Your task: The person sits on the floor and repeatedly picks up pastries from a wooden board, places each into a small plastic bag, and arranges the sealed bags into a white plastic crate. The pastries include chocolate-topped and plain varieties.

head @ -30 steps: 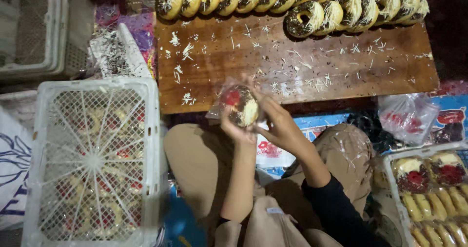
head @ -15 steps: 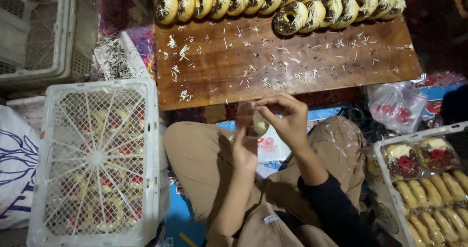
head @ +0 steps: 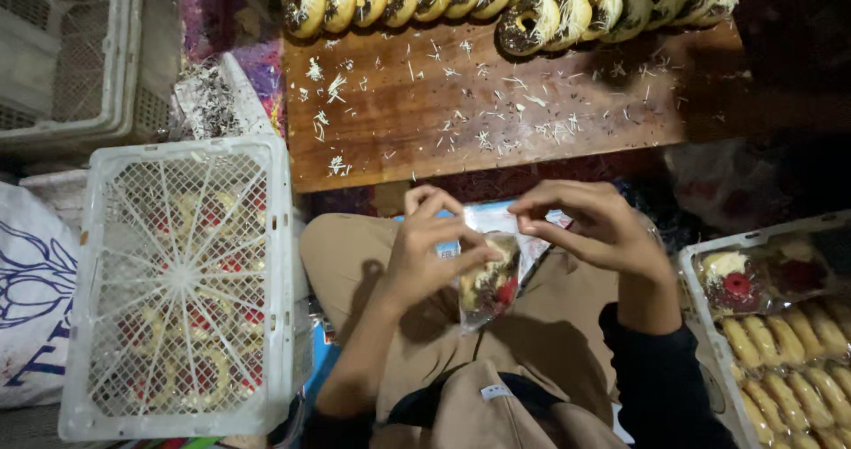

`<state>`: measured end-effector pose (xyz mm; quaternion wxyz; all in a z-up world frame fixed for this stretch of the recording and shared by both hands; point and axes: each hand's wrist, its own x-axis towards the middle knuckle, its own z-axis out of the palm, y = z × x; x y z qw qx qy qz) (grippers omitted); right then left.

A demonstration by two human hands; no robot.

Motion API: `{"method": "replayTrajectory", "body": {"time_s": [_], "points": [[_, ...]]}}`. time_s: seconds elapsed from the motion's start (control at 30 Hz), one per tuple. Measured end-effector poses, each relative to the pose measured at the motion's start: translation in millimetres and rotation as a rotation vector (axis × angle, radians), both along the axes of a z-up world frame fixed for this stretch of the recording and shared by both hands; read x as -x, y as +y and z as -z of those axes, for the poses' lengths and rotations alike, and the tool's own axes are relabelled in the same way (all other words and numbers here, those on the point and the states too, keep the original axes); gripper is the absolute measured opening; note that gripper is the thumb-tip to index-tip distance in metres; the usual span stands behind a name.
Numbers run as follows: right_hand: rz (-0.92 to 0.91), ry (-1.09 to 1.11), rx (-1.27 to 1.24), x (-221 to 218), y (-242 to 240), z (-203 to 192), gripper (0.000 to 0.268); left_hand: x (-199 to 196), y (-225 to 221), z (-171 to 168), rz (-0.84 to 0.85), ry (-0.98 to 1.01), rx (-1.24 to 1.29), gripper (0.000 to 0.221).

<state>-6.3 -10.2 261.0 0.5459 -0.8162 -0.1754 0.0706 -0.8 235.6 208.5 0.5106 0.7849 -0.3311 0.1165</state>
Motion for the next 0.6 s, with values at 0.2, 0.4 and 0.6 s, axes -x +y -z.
{"method": "replayTrajectory", "body": {"time_s": [0.2,0.4,0.6], "points": [[-0.062,-0.044,-0.249,22,31,36,0.019,40,7,-27,-0.135,-0.261,-0.261,0.015],[-0.085,-0.579,-0.093,22,42,78,0.024,47,16,-35,-0.249,-0.203,-0.197,0.015],[-0.069,-1.257,0.618,20,10,81,0.036,45,30,-31,-0.125,-0.334,-0.257,0.024]]}}
